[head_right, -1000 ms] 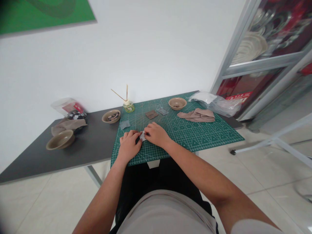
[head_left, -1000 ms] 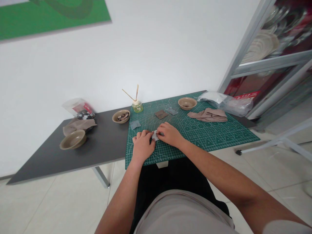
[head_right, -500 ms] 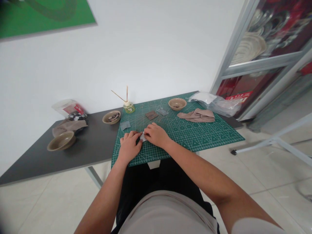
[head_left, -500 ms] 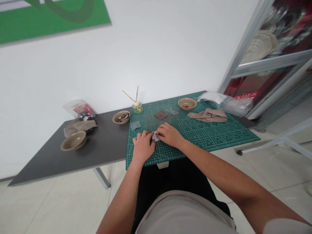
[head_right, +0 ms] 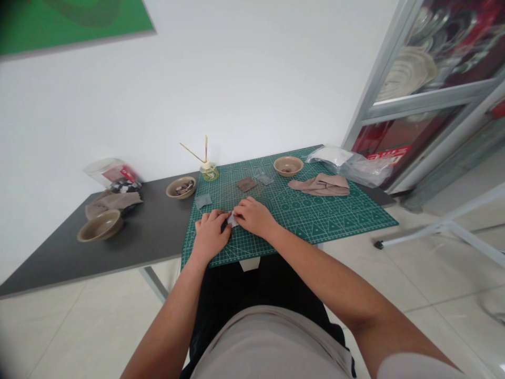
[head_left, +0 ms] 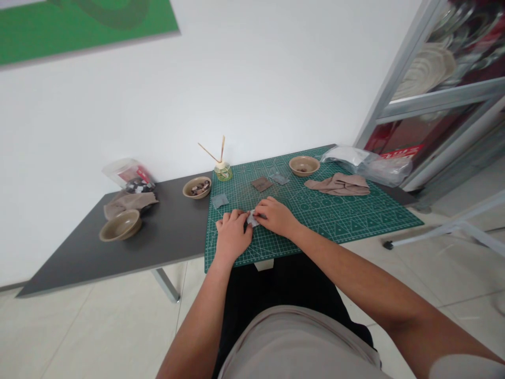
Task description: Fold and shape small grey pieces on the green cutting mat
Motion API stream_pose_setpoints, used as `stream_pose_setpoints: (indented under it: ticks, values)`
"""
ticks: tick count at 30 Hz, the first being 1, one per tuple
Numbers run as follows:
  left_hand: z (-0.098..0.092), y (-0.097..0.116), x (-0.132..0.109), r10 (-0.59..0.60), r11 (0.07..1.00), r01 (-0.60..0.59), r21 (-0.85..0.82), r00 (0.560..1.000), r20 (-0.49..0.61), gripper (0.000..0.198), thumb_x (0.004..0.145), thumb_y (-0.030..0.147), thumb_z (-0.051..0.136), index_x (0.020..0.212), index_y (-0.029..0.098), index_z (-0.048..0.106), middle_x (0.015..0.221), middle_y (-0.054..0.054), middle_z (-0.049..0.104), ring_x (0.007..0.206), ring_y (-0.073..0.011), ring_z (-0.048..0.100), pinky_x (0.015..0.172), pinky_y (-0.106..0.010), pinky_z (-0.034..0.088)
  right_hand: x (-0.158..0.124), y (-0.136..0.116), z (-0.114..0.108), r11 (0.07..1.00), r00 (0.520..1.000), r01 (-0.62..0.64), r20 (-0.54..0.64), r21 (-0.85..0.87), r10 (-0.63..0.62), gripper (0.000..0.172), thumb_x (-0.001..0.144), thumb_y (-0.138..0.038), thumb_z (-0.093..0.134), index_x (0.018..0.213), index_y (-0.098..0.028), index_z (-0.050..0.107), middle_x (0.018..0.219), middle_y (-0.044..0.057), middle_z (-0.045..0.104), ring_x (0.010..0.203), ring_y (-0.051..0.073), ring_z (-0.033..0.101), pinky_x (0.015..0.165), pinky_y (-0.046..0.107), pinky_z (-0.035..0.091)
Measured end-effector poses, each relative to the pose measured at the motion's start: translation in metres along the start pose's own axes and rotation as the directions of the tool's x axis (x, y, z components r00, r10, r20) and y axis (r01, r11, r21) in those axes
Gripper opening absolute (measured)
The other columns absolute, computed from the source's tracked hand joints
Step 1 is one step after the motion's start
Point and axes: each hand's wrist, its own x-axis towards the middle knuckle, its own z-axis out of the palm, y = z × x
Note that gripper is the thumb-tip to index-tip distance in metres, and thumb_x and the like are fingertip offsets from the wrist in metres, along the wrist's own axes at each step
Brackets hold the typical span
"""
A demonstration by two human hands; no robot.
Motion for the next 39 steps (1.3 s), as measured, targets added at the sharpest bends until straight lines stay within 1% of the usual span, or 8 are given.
stream_pose_setpoints:
  ticks: [5, 7, 11, 13, 17, 22, 29, 39]
  values:
    - [0.0001, -0.0002, 0.0000, -0.011, 1.000, 0.011, 0.006, 1.000, 0.012, 0.036, 0.093, 0.033, 0.048, 0.126, 0.028, 0.061, 0.126, -0.006, 0.060, 0.112, -0.0268, 0.050, 0.090, -0.044, 0.039, -0.0029, -0.0052, -0.0009, 0.989, 0.993, -0.110, -0.043, -0.098, 0.106, 0.010, 0.085, -0.023, 0.063, 0.077, -0.020, 0.058, 0.083, 0.005, 0.056, 0.086, 0.022, 0.049, 0.074, 0.032, 0.040]
    - [0.0001, -0.0003, 0.0001, -0.010, 1.000, 0.010, 0.005, 1.000, 0.010, 0.036, 0.093, 0.033, 0.049, 0.126, 0.028, 0.061, 0.125, -0.006, 0.060, 0.112, -0.0269, 0.050, 0.090, -0.044, 0.039, -0.0041, -0.0054, -0.0011, 0.994, 0.997, -0.070, -0.029, -0.083, 0.067, 0.010, 0.084, -0.024, 0.064, 0.078, -0.020, 0.058, 0.083, 0.005, 0.055, 0.086, 0.022, 0.049, 0.074, 0.032, 0.040]
    - [-0.0001, 0.0000, 0.0001, -0.003, 1.000, 0.003, 0.006, 1.000, 0.007, 0.034, 0.093, 0.034, 0.048, 0.124, 0.028, 0.062, 0.124, -0.006, 0.061, 0.112, -0.0272, 0.050, 0.089, -0.044, 0.039, -0.0034, -0.0018, 0.0003, 0.994, 0.994, 0.104, 0.039, 0.012, -0.105, 0.006, 0.088, -0.021, 0.062, 0.083, -0.019, 0.062, 0.087, 0.004, 0.060, 0.088, 0.021, 0.050, 0.082, 0.033, 0.041]
    - [-0.0004, 0.0001, 0.0000, -0.001, 1.000, 0.001, 0.001, 1.000, 0.007, 0.034, 0.093, 0.034, 0.048, 0.124, 0.028, 0.062, 0.124, -0.006, 0.061, 0.111, -0.0271, 0.050, 0.089, -0.044, 0.039, -0.0020, 0.0000, 0.0015, 0.991, 0.990, 0.129, 0.052, 0.039, -0.131, 0.006, 0.091, -0.020, 0.059, 0.087, -0.018, 0.063, 0.091, 0.005, 0.062, 0.090, 0.020, 0.051, 0.086, 0.033, 0.041]
    - [-0.0006, -0.0003, -0.0004, -0.003, 1.000, 0.003, -0.012, 1.000, -0.001, 0.036, 0.093, 0.033, 0.047, 0.125, 0.028, 0.062, 0.124, -0.007, 0.061, 0.111, -0.0274, 0.050, 0.089, -0.044, 0.039, -0.0012, -0.0012, 0.0022, 0.999, 0.999, 0.028, 0.016, -0.024, -0.028, 0.010, 0.093, -0.020, 0.057, 0.084, -0.018, 0.062, 0.090, 0.006, 0.061, 0.091, 0.021, 0.050, 0.084, 0.033, 0.041]
    - [-0.0010, -0.0004, -0.0006, -0.012, 1.000, 0.013, -0.011, 1.000, 0.015, 0.038, 0.093, 0.034, 0.047, 0.127, 0.029, 0.062, 0.124, -0.007, 0.060, 0.112, -0.0284, 0.049, 0.091, -0.045, 0.039, -0.0053, -0.0053, -0.0005, 0.993, 0.997, -0.080, -0.027, -0.091, 0.078, 0.009, 0.086, -0.022, 0.063, 0.079, -0.019, 0.058, 0.086, 0.005, 0.055, 0.088, 0.022, 0.049, 0.075, 0.032, 0.040]
    - [-0.0007, 0.0003, 0.0000, -0.020, 1.000, 0.020, -0.013, 0.999, 0.027, 0.037, 0.093, 0.035, 0.047, 0.125, 0.028, 0.063, 0.125, -0.007, 0.060, 0.113, -0.0280, 0.049, 0.091, -0.046, 0.039, -0.0063, -0.0026, -0.0020, 0.995, 0.993, 0.102, 0.054, 0.020, -0.103, 0.007, 0.091, -0.023, 0.061, 0.086, -0.019, 0.064, 0.088, 0.004, 0.058, 0.089, 0.019, 0.051, 0.080, 0.031, 0.042]
    - [0.0002, -0.0001, -0.0006, -0.009, 1.000, 0.009, -0.019, 1.000, 0.001, 0.037, 0.092, 0.035, 0.047, 0.124, 0.028, 0.064, 0.123, -0.006, 0.061, 0.111, -0.0281, 0.050, 0.089, -0.046, 0.039, -0.0050, -0.0069, -0.0018, 0.987, 0.995, -0.097, -0.015, -0.127, 0.096, 0.013, 0.092, -0.026, 0.061, 0.083, -0.018, 0.067, 0.090, 0.006, 0.064, 0.091, 0.021, 0.054, 0.076, 0.032, 0.042]
